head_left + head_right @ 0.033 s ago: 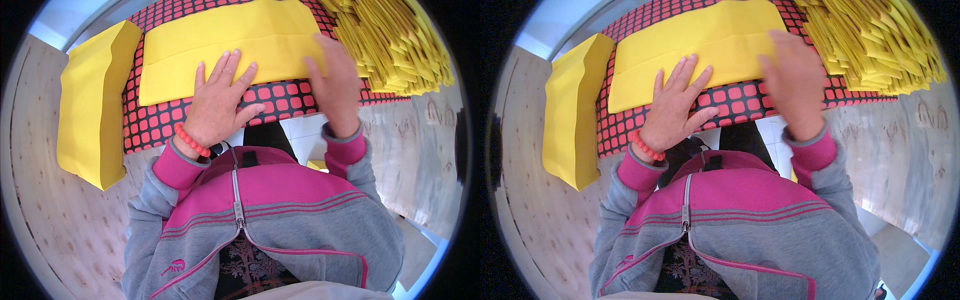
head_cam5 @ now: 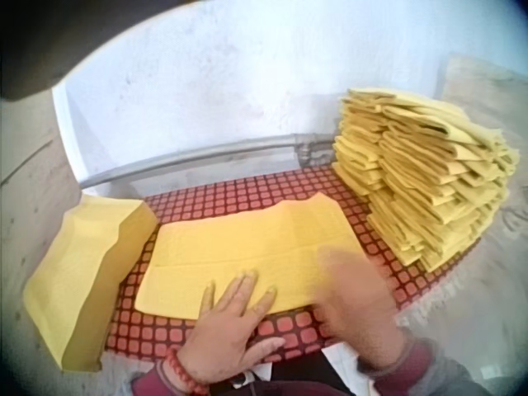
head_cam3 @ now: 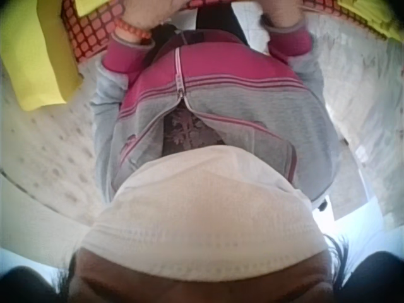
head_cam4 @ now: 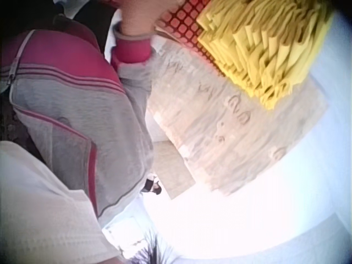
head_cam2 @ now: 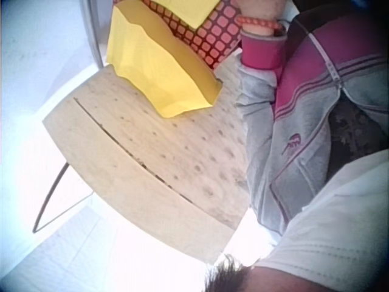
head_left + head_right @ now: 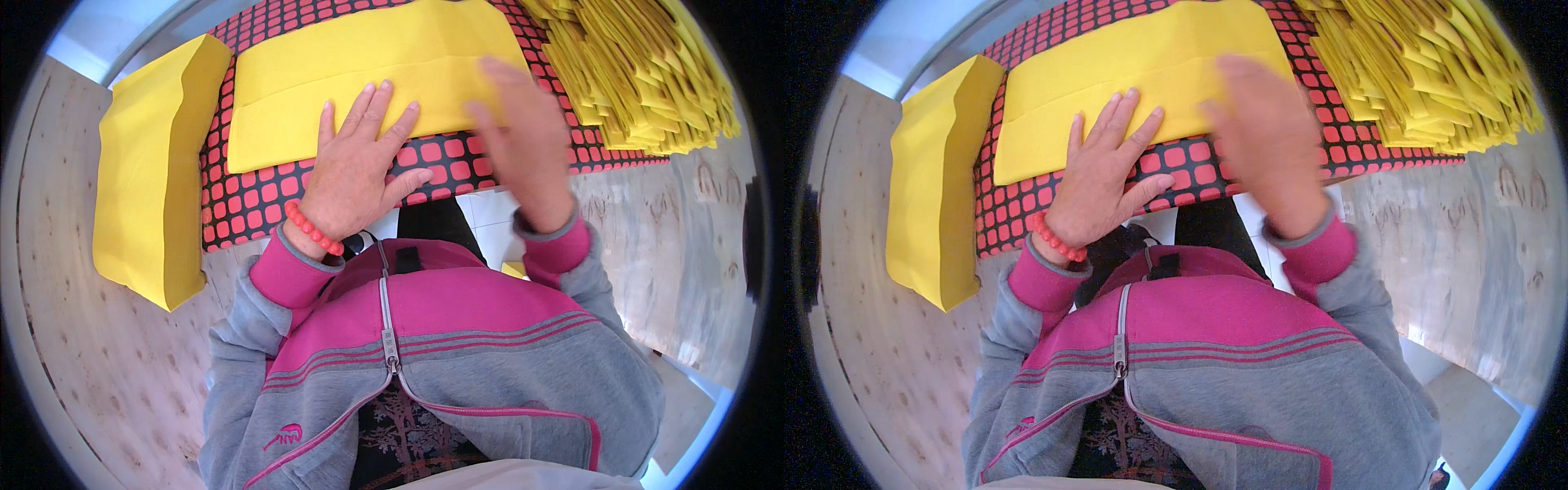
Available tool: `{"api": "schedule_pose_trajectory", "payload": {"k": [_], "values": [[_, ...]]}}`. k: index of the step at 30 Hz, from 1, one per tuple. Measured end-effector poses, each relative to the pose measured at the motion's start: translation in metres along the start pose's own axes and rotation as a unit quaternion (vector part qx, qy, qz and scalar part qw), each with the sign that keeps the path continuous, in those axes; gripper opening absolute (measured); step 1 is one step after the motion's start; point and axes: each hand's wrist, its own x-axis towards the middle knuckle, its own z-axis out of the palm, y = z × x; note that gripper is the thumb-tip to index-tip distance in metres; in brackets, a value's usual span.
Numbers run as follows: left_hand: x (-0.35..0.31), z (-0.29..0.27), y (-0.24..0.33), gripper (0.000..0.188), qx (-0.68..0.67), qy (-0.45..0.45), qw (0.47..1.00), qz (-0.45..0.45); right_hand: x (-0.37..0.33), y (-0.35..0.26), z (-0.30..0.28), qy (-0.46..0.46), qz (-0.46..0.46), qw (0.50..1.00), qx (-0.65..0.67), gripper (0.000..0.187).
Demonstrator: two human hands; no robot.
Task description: The person repeatedly folds yellow paper sheets in half on a patterned table, then stacks the folded sheets. The person handles the sheets one at a time, aligns edges, and presses creases before stacking.
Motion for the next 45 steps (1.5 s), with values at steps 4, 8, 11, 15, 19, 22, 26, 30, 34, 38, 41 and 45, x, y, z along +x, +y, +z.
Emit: {"api": "schedule_pose_trajectory", "payload": {"k": [4, 8, 11, 15, 19, 22, 26, 30, 34, 38, 41, 45], "values": [[-0.002, 0.000, -0.003, 0.068, -0.002, 0.006, 1.000, -0.001, -0.006, -0.063, 0.036, -0.088, -0.056, 0.981, 0.165, 0.051], [-0.019, -0.011, -0.012, 0.067, 0.043, -0.029, 0.999, -0.003, -0.017, -0.068, 0.037, -0.137, -0.049, 0.980, 0.134, 0.061], [-0.037, -0.020, -0.018, 0.067, 0.020, -0.001, 1.000, -0.006, -0.024, -0.059, 0.027, -0.168, -0.049, 0.981, 0.083, 0.068], [-0.060, -0.033, -0.035, 0.075, 0.048, -0.014, 0.996, -0.071, -0.030, -0.040, 0.015, -0.171, -0.018, 0.985, 0.024, 0.073], [-0.083, -0.043, -0.054, 0.080, 0.060, -0.030, 0.987, -0.144, -0.048, -0.004, -0.003, -0.142, 0.031, 0.988, -0.049, 0.074], [-0.099, -0.044, -0.066, 0.079, 0.071, -0.015, 0.985, -0.157, -0.064, 0.019, -0.014, -0.117, 0.071, 0.986, -0.094, 0.072], [-0.103, -0.043, -0.069, 0.078, 0.105, 0.008, 0.976, -0.189, -0.067, 0.028, -0.024, -0.106, 0.118, 0.981, -0.110, 0.066], [-0.074, -0.037, -0.036, 0.078, 0.115, 0.080, 0.979, -0.145, -0.050, 0.004, -0.021, -0.034, 0.069, 0.994, -0.082, 0.060], [-0.032, -0.015, 0.018, 0.078, -0.023, 0.046, 0.999, -0.007, -0.031, -0.033, 0.007, -0.112, -0.028, 0.993, 0.024, 0.054], [-0.028, -0.013, 0.011, 0.079, -0.047, -0.024, 0.998, -0.016, -0.027, -0.042, 0.016, -0.192, -0.033, 0.980, 0.036, 0.055], [-0.050, -0.019, -0.011, 0.079, 0.014, -0.003, 0.998, -0.054, -0.039, -0.025, 0.002, -0.170, -0.016, 0.985, 0.012, 0.056], [-0.079, -0.034, -0.043, 0.076, 0.053, -0.021, 0.992, -0.113, -0.059, 0.010, -0.016, -0.142, 0.039, 0.987, -0.060, 0.060]]}}
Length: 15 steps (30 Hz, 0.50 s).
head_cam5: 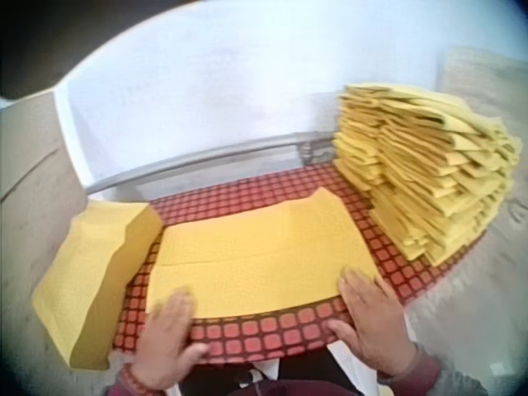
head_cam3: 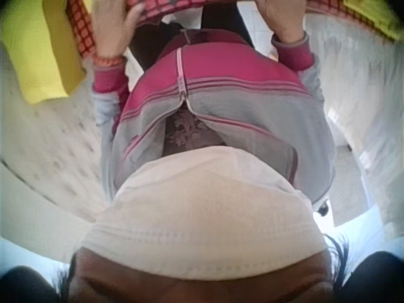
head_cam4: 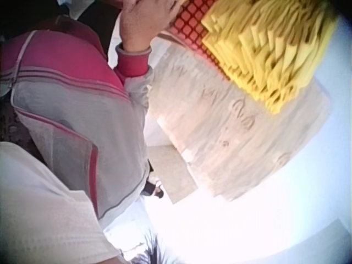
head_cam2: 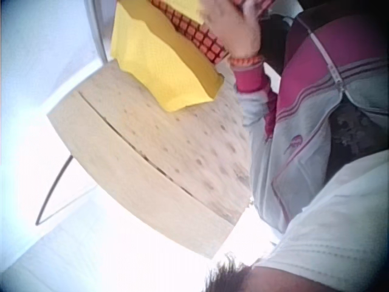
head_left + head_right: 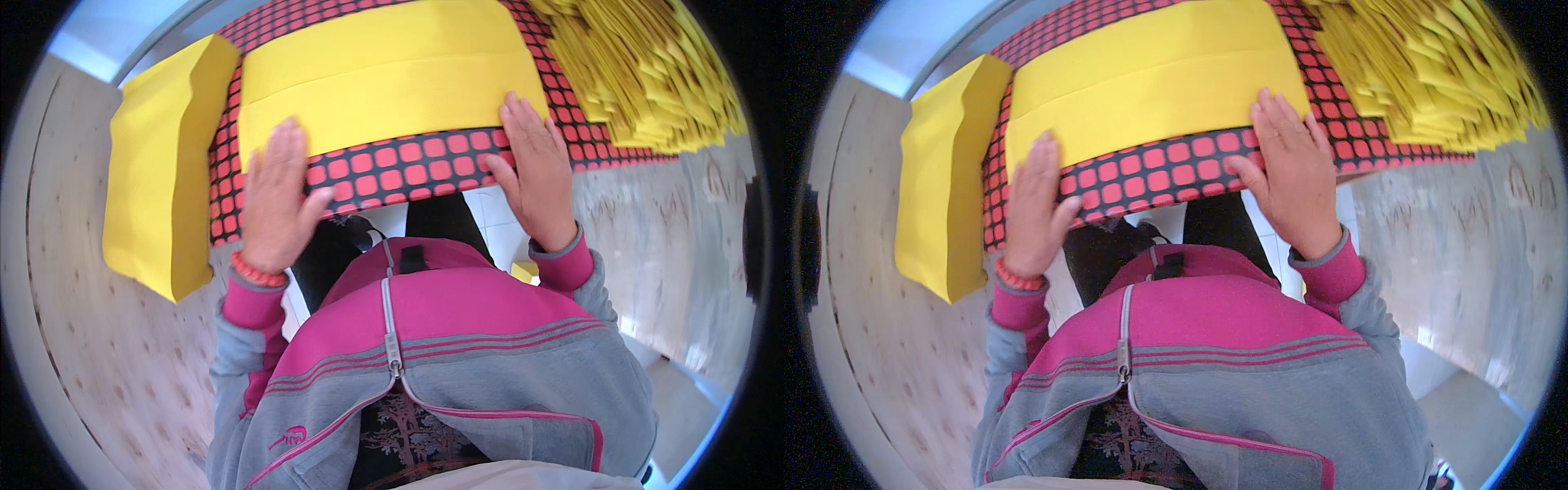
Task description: The person repeatedly folds yellow paper sheets in half on a patterned table, then stacks the folded sheets. The person handles the sheets one at a time, aligns edges, and presses creases before stacking.
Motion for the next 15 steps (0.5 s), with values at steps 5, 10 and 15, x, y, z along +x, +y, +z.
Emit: {"api": "schedule_pose_trajectory", "payload": {"k": [5, 10, 15], "values": [[-0.015, -0.010, -0.024, 0.070, 0.063, 0.027, 0.996, -0.066, -0.015, 0.027, -0.011, 0.037, 0.066, 0.997, -0.020, 0.058], [0.009, -0.016, 0.003, 0.062, 0.084, 0.106, 0.990, 0.029, 0.000, 0.017, -0.014, 0.103, 0.011, 0.995, 0.012, 0.053], [0.059, -0.018, 0.038, 0.056, 0.039, 0.053, 0.992, 0.107, 0.032, -0.001, -0.005, 0.061, -0.100, 0.989, 0.094, 0.051]]}}
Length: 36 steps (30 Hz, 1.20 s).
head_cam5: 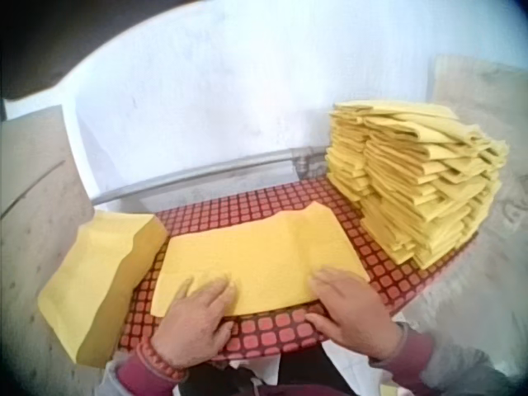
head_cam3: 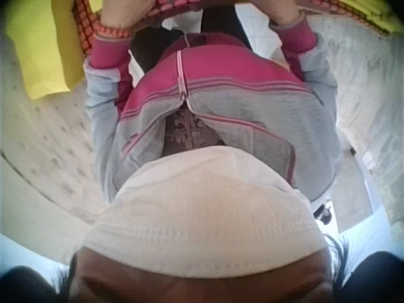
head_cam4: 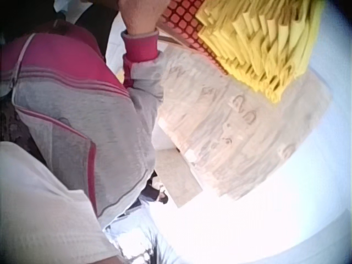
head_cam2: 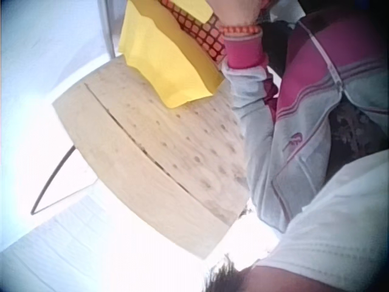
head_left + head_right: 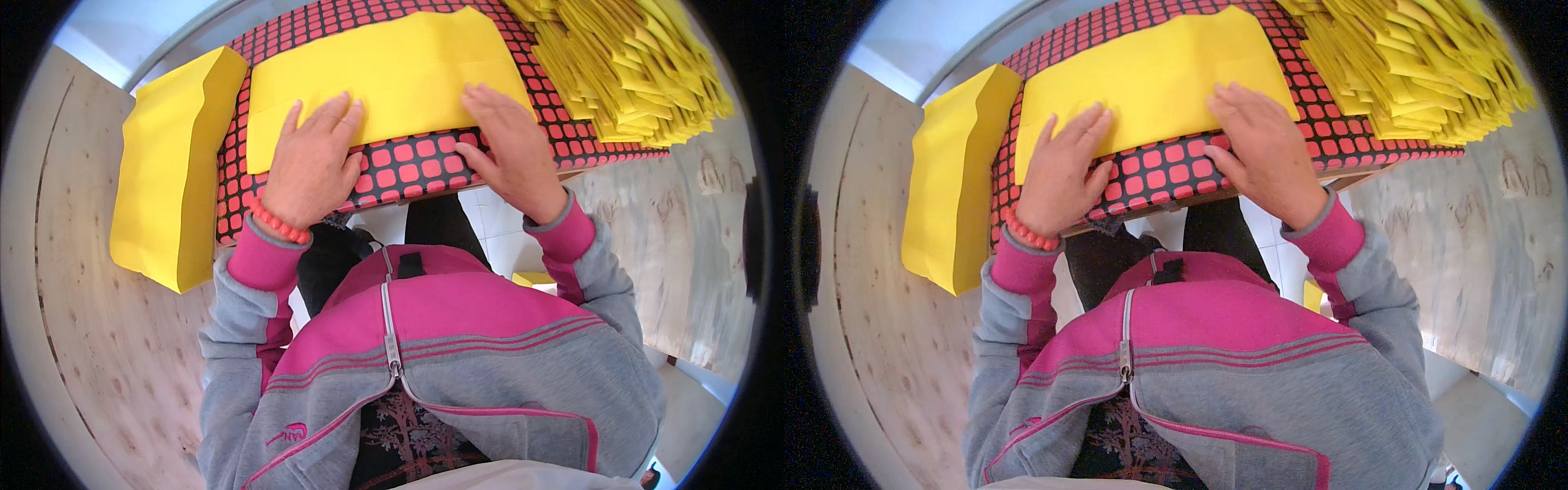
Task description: The person repeatedly folds yellow paper sheets in half on a patterned table, then stacks the folded sheets. The person handles the sheets one at a time, aligns edges, and presses creases before stacking.
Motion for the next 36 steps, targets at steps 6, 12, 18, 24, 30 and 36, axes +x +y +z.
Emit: {"api": "schedule_pose_trajectory", "payload": {"k": [6, 12, 18, 24, 30, 36], "values": [[0.021, 0.000, -0.003, 0.056, 0.028, -0.072, 0.997, 0.024, 0.017, 0.012, 0.012, -0.034, 0.006, 0.999, 0.040, 0.049], [0.017, 0.006, -0.022, 0.050, 0.030, -0.014, 0.998, 0.046, 0.018, 0.032, 0.010, 0.009, -0.040, 0.998, -0.057, 0.041], [0.010, 0.015, -0.050, 0.037, -0.012, 0.030, 0.996, 0.079, 0.000, 0.053, -0.030, -0.005, -0.160, 0.986, -0.041, 0.028], [0.025, 0.034, -0.067, 0.042, 0.030, 0.097, 0.994, -0.039, -0.050, -0.028, -0.035, -0.013, -0.255, 0.966, 0.049, 0.022], [-0.023, -0.004, -0.023, 0.043, -0.344, 0.102, 0.902, -0.240, -0.027, -0.084, -0.014, -0.008, -0.164, 0.986, 0.024, 0.012], [-0.098, -0.031, 0.022, 0.052, -0.801, -0.130, 0.490, -0.318, -0.006, -0.127, -0.003, -0.007, -0.160, 0.984, 0.072, 0.012]]}}
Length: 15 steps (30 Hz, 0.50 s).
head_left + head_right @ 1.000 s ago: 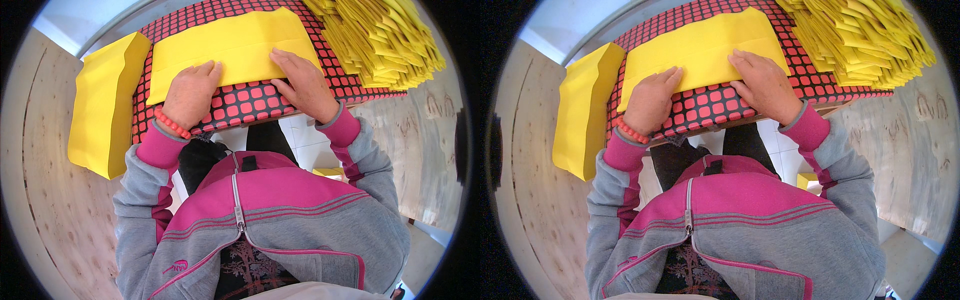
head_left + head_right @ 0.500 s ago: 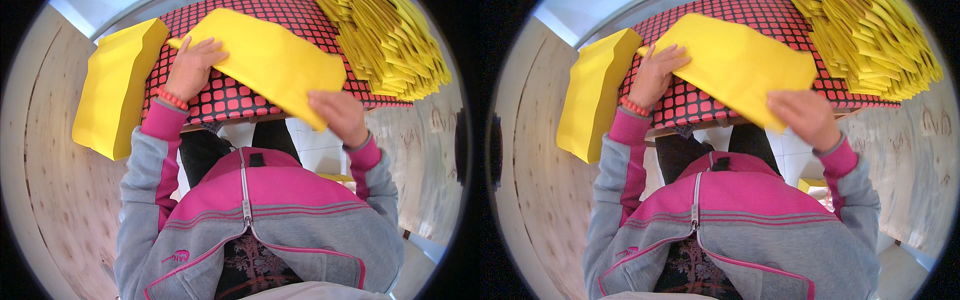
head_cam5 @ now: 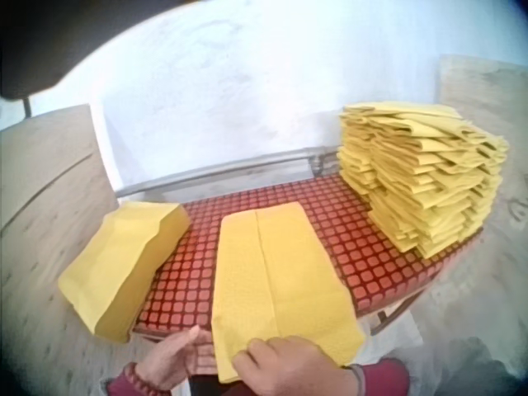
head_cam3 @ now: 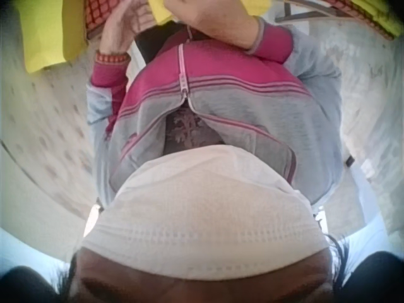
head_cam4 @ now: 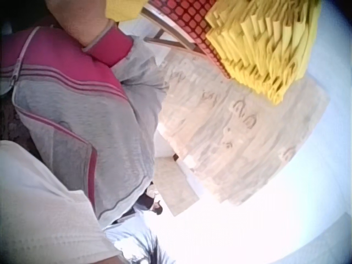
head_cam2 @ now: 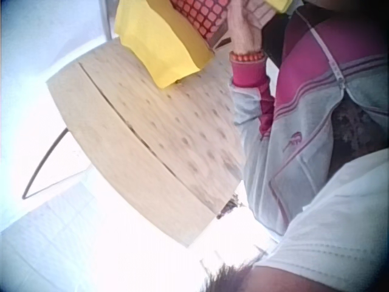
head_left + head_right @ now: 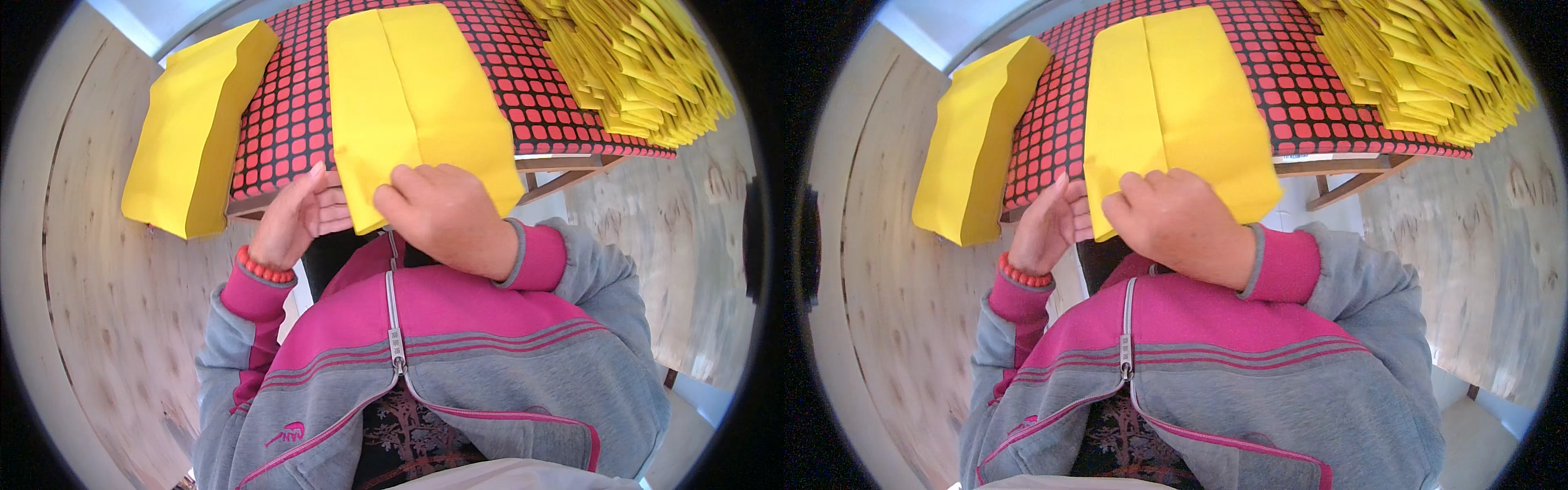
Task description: The person repeatedly folds yellow paper sheets in half on a patterned table, then stacks the folded sheets. The person handles the sheets one at a time, aligns edges, and presses creases before stacking.
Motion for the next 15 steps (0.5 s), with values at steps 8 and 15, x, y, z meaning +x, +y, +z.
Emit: {"api": "schedule_pose_trajectory", "payload": {"k": [8, 15], "values": [[0.012, -0.002, -0.020, 0.043, -0.032, 0.031, 0.999, -0.006, -0.007, 0.001, -0.026, -0.095, 0.001, 0.991, 0.098, 0.032], [-0.004, -0.022, -0.005, 0.046, -0.064, 0.021, 0.998, 0.009, -0.040, 0.095, -0.061, -0.030, 0.096, 0.990, -0.097, 0.054]]}}
